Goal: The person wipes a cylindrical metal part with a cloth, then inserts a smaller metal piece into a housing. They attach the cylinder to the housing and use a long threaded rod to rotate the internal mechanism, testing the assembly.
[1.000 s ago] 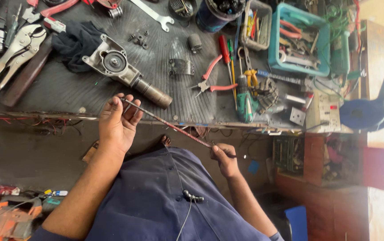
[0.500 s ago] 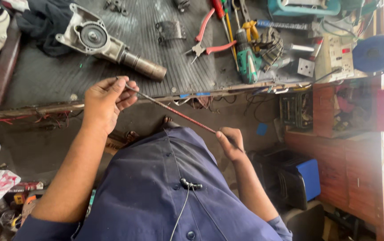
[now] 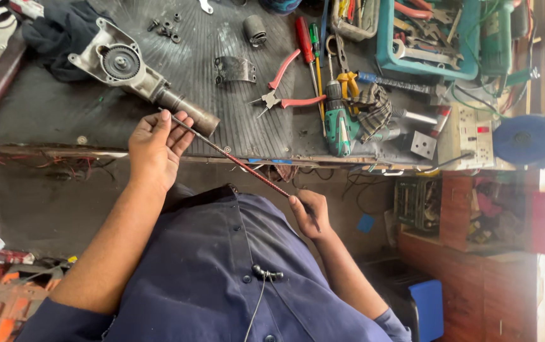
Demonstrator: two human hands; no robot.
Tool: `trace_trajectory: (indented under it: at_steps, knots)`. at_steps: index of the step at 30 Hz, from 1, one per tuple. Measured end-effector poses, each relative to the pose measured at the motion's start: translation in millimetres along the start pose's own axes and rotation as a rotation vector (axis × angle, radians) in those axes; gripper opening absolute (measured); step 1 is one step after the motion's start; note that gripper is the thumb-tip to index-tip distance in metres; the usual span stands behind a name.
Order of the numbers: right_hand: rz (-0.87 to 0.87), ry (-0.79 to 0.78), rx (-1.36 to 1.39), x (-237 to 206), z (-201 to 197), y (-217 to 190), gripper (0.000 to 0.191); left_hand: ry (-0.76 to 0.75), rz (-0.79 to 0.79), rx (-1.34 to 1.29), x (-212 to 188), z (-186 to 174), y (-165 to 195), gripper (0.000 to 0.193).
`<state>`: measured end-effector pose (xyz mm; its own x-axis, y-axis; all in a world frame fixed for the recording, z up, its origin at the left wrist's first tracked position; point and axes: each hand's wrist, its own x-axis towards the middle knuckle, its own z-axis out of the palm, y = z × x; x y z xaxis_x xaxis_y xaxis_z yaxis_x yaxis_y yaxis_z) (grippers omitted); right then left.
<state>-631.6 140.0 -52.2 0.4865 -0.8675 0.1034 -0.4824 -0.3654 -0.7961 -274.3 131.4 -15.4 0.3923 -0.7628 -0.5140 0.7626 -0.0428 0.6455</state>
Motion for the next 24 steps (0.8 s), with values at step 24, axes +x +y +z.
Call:
trace_trajectory:
  at_steps: [24]
  knots:
    - [-0.347, -0.006, -0.171, 31, 4, -20, 0.023, 0.143, 0.089, 0.104, 14, -4, -4, 0.012]
